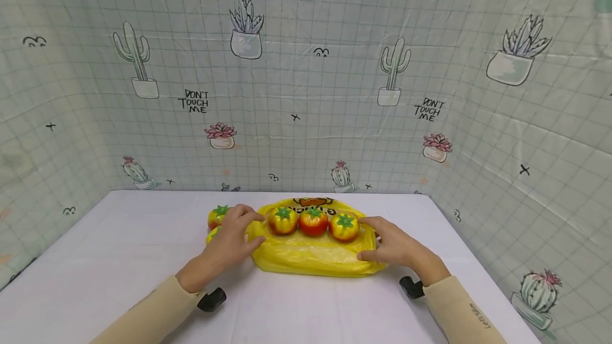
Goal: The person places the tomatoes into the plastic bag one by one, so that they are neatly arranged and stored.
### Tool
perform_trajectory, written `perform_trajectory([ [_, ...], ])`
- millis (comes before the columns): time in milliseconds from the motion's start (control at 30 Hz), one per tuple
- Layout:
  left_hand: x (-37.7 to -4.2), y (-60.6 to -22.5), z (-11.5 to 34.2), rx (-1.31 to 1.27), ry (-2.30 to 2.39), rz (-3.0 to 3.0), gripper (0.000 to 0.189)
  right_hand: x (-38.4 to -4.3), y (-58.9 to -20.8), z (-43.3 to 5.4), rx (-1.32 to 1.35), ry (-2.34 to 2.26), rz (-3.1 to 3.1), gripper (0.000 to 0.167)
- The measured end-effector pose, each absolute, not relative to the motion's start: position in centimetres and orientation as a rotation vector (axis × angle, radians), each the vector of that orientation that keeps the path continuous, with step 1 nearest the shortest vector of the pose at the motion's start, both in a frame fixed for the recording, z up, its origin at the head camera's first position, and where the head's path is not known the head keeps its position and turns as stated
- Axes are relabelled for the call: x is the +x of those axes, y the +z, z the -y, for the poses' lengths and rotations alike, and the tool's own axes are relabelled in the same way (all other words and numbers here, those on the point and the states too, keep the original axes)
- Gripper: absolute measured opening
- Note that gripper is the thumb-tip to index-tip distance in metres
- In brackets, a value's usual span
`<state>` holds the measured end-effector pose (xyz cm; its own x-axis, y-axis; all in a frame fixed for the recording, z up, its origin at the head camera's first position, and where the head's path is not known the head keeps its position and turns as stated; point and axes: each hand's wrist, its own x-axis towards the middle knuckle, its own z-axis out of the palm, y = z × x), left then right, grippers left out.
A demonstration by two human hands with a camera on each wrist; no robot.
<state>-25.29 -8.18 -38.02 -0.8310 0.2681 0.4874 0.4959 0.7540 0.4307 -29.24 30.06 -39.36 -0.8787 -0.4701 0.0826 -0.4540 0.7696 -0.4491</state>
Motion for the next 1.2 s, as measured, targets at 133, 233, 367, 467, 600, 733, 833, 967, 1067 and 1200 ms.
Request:
perform_trajectory([
  [133, -25.1, -37.9, 9.5, -0.596, -0.735, 2.536, 0.035, -29.2, -39.4, -30.2, -0.762, -0.73, -2.924, 0.079],
  [233, -25.1, -37.9, 10.5, -0.605, -0.702, 2.518, 0.037, -29.3, -39.5, -30.2, -0.762, -0.732, -2.924, 0.079],
  [367, -25.2, -38.0, 11.9, -0.662, -0.685, 2.508, 0.041, -29.2, -39.5, -30.2, -0.761, -0.734, -2.925, 0.079],
  [467, -25.3, -38.1, 12.9, -0.723, -0.689, 2.503, 0.043, -29.2, -39.6, -30.2, -0.758, -0.74, -2.925, 0.079],
  [600, -25.4, -38.2, 14.1, -0.769, -0.696, 2.512, 0.044, -29.3, -39.6, -30.2, -0.765, -0.733, -2.926, 0.079],
  [733, -25.2, -38.2, 15.0, -0.777, -0.712, 2.553, 0.044, -29.4, -39.5, -30.2, -0.78, -0.722, -2.929, 0.079],
  [833, -25.0, -38.3, 15.6, -0.766, -0.717, 2.584, 0.044, -29.4, -39.5, -30.1, -0.778, -0.726, -2.929, 0.078],
  [967, -24.8, -38.4, 16.1, -0.756, -0.731, 2.619, 0.047, -29.4, -39.6, -30.1, -0.765, -0.729, -2.928, 0.079],
  [1067, -24.8, -38.6, 16.4, -0.744, -0.757, 2.653, 0.051, -29.4, -39.6, -30.1, -0.758, -0.721, -2.929, 0.079],
  [1200, -24.9, -38.8, 16.8, -0.74, -0.777, 2.69, 0.054, -29.4, -39.6, -30.1, -0.759, -0.714, -2.933, 0.079],
])
